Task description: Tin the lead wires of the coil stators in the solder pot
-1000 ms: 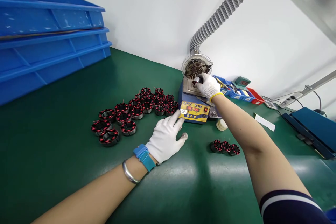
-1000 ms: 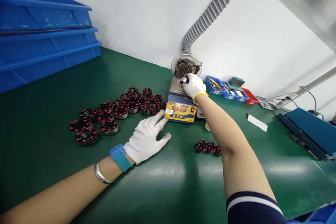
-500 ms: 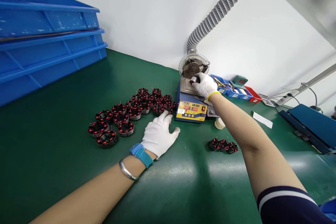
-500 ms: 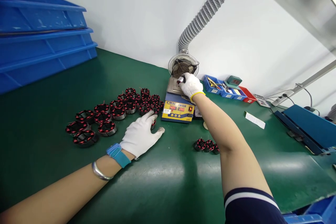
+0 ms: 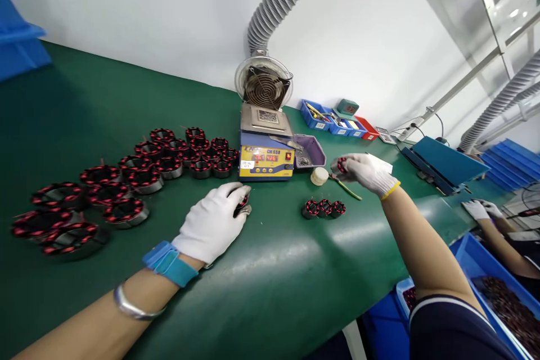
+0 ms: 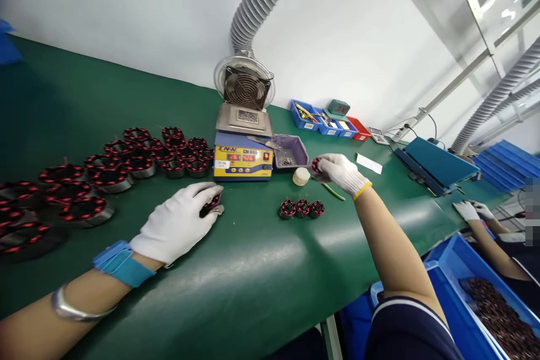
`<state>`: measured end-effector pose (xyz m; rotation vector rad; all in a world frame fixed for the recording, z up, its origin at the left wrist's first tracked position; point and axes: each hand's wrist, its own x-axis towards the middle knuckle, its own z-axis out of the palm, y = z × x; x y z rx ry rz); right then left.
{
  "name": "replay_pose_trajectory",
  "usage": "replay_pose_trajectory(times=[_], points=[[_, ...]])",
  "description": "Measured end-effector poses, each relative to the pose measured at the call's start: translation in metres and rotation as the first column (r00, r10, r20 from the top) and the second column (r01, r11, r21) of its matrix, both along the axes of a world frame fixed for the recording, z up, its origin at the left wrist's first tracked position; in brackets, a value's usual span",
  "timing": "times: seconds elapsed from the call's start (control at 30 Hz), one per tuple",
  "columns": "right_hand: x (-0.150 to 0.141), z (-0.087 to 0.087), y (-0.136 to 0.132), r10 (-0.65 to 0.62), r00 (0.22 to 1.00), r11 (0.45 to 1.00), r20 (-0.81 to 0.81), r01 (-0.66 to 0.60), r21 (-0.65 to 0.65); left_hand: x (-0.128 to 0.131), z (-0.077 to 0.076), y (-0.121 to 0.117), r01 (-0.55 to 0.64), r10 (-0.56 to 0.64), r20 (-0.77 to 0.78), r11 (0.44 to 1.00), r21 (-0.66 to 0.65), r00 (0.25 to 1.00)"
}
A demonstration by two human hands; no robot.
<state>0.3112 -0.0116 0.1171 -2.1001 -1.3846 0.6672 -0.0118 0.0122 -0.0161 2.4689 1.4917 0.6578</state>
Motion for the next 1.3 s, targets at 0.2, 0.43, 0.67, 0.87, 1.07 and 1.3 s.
replay_pose_trajectory(times=[0.2, 0.43, 0.67, 0.87, 1.07, 1.3], points=[[0.057, -0.046, -0.073, -0.025, 1.0, 0.931, -0.002, 0.022, -0.366, 0.008, 0.007, -0.01, -0.117, 0.118, 0.008, 0.987, -0.107, 0.993], [0.033, -0.051, -0.081, 0.001, 0.908, 0.97, 0.418, 0.102, -0.222, 0.007, 0.004, -0.008, -0.089, 0.088, -0.029, 0.995, -0.046, 0.996], [-0.103, -0.081, -0.066, 0.232, 0.913, 0.97, -0.335, -0.244, 0.006, 0.007, 0.005, -0.01, -0.014, 0.031, 0.17, 0.995, -0.101, 0.985], [-0.17, -0.133, -0.015, 0.236, 0.744, 0.971, -0.626, -0.162, 0.173, -0.002, 0.0, -0.017, 0.021, 0.049, 0.362, 0.982, -0.186, 0.931], [-0.166, -0.136, -0.015, 0.218, 0.83, 0.946, -0.513, -0.051, 0.319, 0.002, -0.014, -0.009, 0.038, 0.067, 0.404, 0.968, -0.247, 0.912], [-0.154, -0.131, -0.017, 0.272, 0.864, 0.899, -0.424, -0.071, 0.433, 0.002, 0.014, -0.01, 0.33, 0.05, 0.582, 0.782, -0.528, 0.812]])
